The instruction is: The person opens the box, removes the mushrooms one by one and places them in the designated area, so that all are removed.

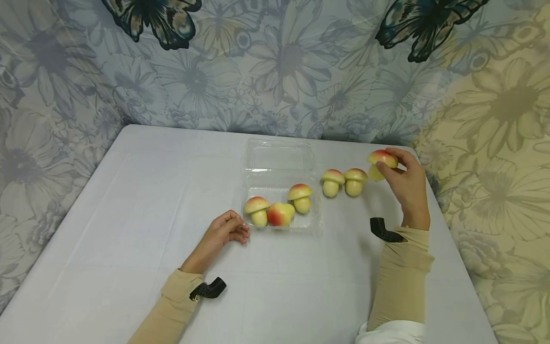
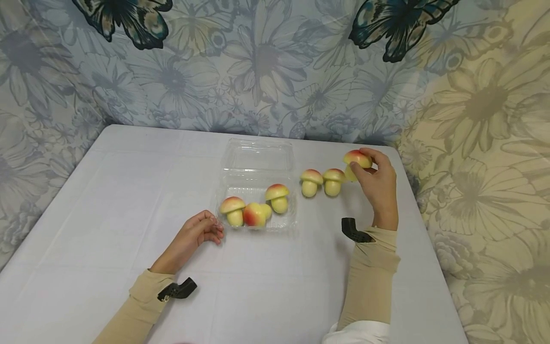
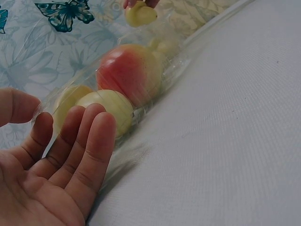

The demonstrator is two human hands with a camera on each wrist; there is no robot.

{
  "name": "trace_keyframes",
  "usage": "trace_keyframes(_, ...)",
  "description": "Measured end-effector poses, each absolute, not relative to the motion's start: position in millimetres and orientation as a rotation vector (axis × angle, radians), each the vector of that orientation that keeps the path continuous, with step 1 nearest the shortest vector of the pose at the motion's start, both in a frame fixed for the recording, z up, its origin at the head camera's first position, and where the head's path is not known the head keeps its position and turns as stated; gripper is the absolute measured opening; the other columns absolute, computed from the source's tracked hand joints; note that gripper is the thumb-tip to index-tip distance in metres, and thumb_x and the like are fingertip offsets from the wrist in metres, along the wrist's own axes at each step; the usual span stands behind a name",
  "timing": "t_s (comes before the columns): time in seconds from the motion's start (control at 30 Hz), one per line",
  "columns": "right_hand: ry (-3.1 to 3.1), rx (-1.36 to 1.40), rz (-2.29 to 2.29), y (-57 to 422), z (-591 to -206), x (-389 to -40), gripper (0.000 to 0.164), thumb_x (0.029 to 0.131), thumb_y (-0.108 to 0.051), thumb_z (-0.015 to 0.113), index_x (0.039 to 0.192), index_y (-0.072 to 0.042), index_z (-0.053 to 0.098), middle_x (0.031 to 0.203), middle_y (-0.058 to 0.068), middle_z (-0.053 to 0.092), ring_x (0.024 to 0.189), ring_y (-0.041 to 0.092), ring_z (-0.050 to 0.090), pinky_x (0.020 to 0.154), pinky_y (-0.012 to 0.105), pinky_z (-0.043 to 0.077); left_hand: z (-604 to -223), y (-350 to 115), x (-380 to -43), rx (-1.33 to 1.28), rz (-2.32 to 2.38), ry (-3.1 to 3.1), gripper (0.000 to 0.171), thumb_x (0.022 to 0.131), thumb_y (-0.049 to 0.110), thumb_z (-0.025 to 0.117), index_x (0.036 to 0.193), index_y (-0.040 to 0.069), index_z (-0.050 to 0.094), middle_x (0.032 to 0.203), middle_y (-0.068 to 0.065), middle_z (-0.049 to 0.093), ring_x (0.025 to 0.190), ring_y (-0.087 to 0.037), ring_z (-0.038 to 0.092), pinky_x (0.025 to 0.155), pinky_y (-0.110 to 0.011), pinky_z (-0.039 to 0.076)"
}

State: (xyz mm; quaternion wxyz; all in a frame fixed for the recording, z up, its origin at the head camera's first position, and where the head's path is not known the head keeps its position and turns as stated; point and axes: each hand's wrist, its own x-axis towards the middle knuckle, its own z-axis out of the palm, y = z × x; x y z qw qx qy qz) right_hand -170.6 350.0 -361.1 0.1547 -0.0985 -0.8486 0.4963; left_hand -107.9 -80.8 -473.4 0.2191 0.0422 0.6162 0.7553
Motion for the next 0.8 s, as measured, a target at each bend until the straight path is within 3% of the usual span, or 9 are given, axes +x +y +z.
trace_keyframes(0.37, -2.423, -0.303, 1.436, 355, -364, -170, 0.044, 0.095, -0.018, 0.069, 0.138, -0.011, 0.061, 0.127, -0.011, 0.059, 0.109, -0.003, 0.053, 0.082, 0.005, 0.048, -473, -81, -107, 0.118, 2.085, 1.699, 0.015, 0.106, 0.019, 0.049, 0.098, 0.006, 0.053, 0.098, -0.012, 0.064, 0.084, -0.016, 0.066, 0.075, -0.028, 0.061)
trace_keyframes(0.8, -2.438, -0.346, 1.442, 363, -370, -172, 0.049, 0.095, -0.018, 0.069, 0.141, -0.006, 0.057, 0.118, -0.019, 0.056, 0.106, -0.004, 0.053, 0.080, 0.004, 0.049, -473, -82, -108, 0.126, 2.093, 1.692, 0.015, 0.106, 0.019, 0.050, 0.098, 0.007, 0.053, 0.097, -0.011, 0.064, 0.084, -0.016, 0.066, 0.075, -0.028, 0.061)
